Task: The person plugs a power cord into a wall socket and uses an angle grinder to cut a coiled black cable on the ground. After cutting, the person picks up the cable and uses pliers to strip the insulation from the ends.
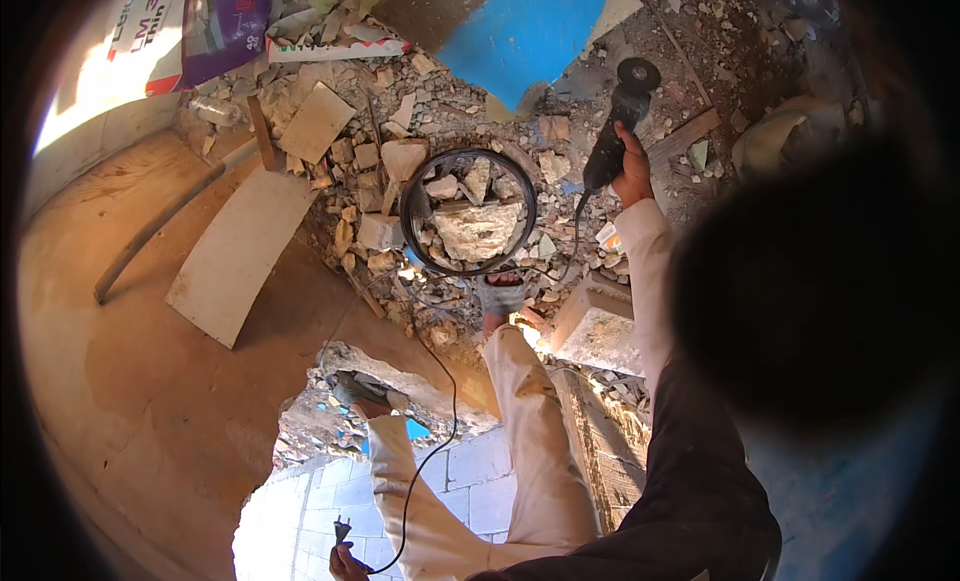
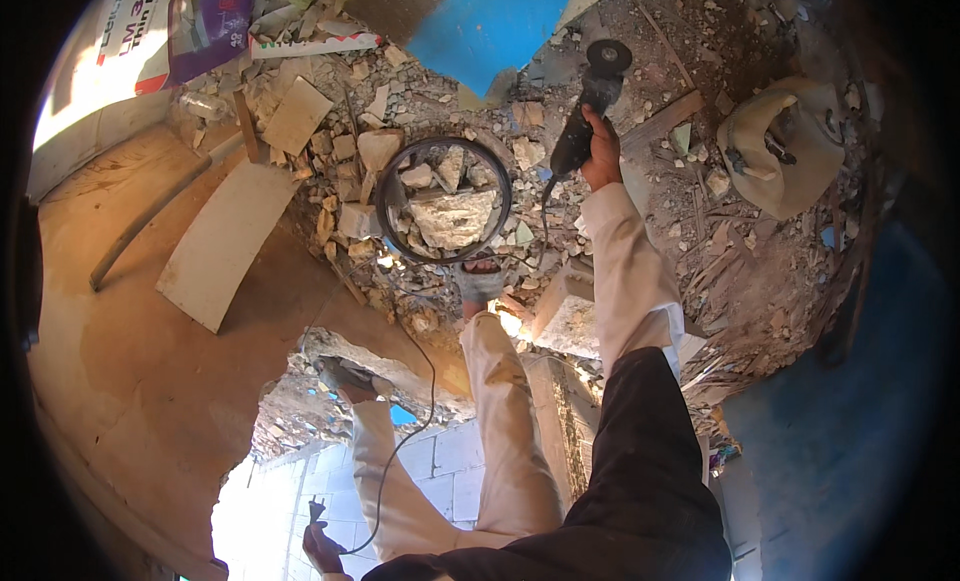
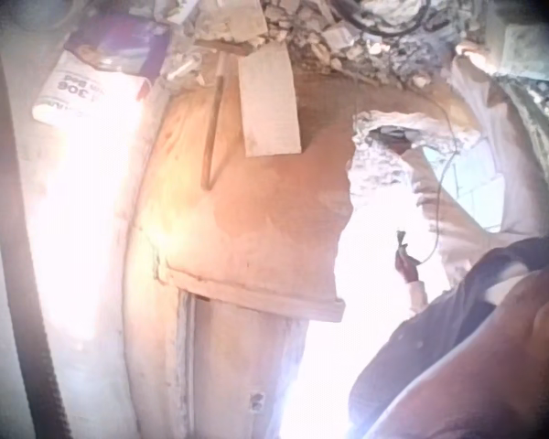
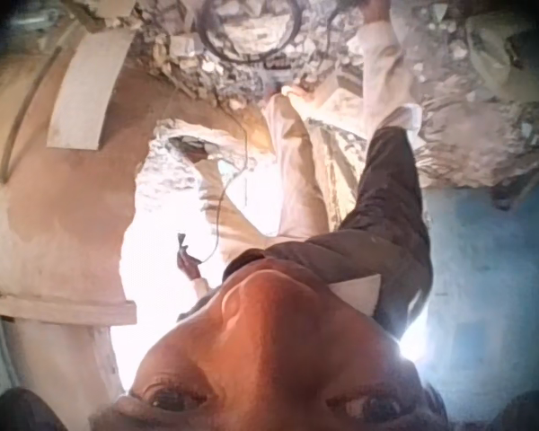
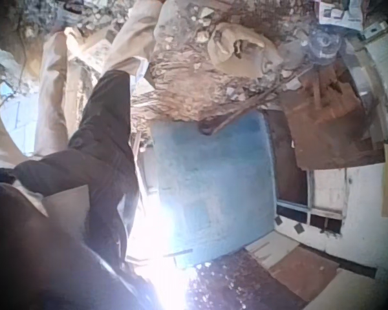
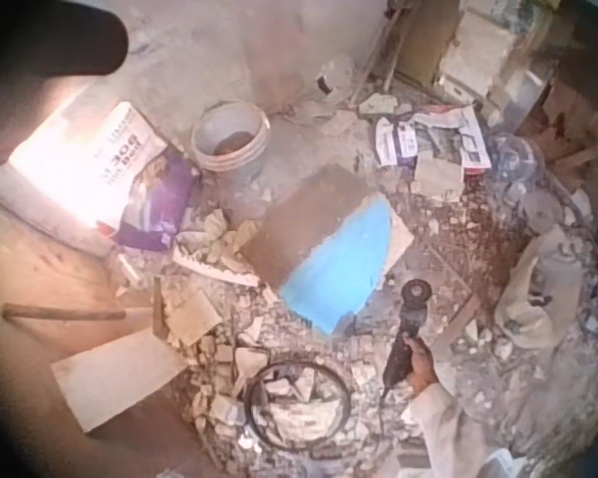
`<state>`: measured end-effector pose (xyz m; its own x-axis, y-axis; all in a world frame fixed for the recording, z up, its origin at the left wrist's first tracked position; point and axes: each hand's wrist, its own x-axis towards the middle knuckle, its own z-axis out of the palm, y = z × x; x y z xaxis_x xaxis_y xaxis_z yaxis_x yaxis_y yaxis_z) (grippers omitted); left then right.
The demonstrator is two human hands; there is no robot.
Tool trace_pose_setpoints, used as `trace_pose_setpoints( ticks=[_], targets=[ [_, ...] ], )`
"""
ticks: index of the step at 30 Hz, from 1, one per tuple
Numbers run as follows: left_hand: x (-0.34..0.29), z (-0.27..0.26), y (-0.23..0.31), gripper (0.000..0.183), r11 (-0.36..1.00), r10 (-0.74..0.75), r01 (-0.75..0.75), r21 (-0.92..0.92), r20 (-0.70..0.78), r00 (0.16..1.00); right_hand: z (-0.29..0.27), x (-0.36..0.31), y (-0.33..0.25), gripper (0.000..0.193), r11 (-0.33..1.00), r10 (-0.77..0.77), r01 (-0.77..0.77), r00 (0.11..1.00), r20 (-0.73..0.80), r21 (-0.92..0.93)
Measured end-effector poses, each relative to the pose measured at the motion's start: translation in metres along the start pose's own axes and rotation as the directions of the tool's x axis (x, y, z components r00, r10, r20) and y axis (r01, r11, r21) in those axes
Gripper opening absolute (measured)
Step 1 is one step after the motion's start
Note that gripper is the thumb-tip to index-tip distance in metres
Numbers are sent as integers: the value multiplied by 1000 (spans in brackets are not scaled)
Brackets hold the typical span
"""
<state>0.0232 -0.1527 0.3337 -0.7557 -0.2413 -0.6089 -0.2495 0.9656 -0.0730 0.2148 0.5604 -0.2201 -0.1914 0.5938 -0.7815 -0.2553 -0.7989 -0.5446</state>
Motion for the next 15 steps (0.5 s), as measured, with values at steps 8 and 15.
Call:
trace_pose_setpoints(
  ticks=[8,15],
  targets=[
    [4,30,55,47,997,-36,36,-69,4,999,141,73,-11,47,966,-151,172,982,118,-195],
    [-7,41,69,45,980,-90,84,-178,-26,996,156,97,2,40,854,-368,407,913,177,-324]
  ],
)
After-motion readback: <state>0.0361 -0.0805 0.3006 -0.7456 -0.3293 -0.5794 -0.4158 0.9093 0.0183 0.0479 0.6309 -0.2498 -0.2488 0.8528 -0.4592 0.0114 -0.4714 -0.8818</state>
